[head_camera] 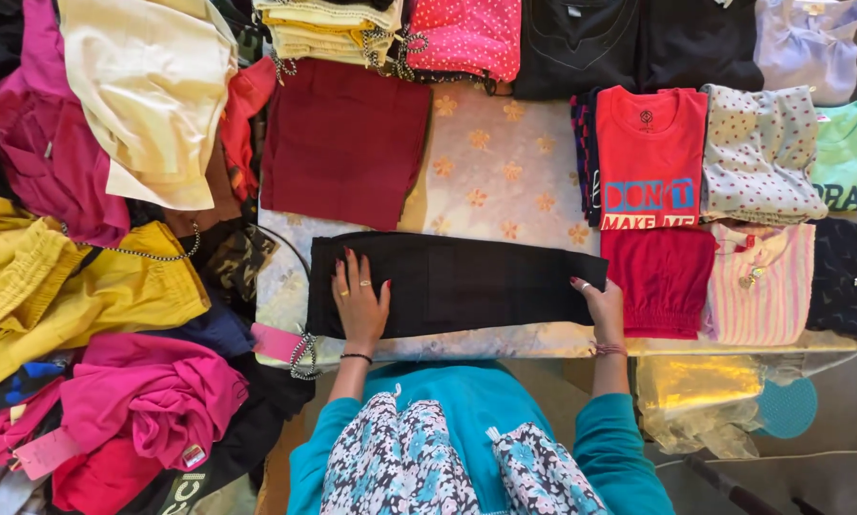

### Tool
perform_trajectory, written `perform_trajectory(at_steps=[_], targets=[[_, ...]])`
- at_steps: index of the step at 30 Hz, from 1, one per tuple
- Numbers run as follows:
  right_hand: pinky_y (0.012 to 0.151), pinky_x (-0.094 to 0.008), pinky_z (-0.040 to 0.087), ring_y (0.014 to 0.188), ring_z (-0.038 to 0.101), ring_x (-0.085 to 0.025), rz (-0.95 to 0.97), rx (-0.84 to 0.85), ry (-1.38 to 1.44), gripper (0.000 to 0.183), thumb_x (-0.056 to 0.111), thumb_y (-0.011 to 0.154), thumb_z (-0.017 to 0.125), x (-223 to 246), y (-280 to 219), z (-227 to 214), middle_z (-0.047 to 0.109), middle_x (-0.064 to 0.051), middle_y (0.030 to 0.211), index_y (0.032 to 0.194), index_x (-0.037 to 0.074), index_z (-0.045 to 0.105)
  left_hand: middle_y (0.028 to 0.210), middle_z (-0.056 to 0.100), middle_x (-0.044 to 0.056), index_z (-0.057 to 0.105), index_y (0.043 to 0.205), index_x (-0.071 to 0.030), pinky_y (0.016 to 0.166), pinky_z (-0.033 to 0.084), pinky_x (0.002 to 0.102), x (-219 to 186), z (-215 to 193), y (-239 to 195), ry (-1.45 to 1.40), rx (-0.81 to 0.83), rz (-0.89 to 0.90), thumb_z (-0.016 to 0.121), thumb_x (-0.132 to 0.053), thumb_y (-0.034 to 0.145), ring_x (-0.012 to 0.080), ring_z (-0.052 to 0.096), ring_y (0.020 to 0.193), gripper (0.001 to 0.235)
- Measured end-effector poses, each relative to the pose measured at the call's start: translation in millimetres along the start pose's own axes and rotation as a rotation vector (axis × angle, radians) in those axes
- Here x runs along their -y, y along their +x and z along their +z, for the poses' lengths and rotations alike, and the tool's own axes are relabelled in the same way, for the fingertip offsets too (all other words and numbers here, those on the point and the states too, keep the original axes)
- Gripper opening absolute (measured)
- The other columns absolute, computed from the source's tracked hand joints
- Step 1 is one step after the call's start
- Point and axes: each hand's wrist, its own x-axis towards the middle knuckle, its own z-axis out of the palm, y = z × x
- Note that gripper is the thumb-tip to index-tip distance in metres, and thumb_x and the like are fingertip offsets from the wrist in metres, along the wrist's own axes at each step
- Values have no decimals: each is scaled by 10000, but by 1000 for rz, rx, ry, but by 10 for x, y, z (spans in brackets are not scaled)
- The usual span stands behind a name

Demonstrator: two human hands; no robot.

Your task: The person folds a black t-shirt and places it on a stack. They then fold a pair of black shorts, securing them with a chain accessory before stacking them. Next, they fold a pair of yellow shorts and place them on the table. Finally, the person unfolds a pink t-shirt and lays it flat on the table.

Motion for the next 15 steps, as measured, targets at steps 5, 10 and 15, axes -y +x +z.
perform_trajectory(at_steps=[5, 10, 15], targets=[[928, -375, 505, 1069, 651, -258, -263, 3, -42, 630, 207, 814, 856, 796, -540, 389, 693, -205, 1218, 1318, -70, 600, 1477, 567, 136, 562, 1400, -119, 1132, 440, 463, -444, 391, -47, -658, 189, -126, 535, -402, 1024, 326, 544, 1357, 471], [970, -392, 502, 1122, 604, -247, -236, 375, 32, 668, 246, 822, 826, 1286, -1077, 1117, 634, -201, 1232, 1382, 13, 547, 1222, 695, 106, 584, 1375, -95, 856, 524, 405, -206, 1314, -207, -1830, 683, -769, 498, -588, 1061, 246, 671, 1044, 591], [1139, -465, 444, 1366, 523, -357, -611, 192, -449, 624, 364, 927, 756, 1061, -1140, 1283, 545, -193, 1474, 1441, 96, 526, 1311, 698, 66, 632, 1371, -2, 953, 511, 263, -293, 1354, -256, -1495, 525, -563, 678, -421, 1061, 111, 650, 1144, 524]])
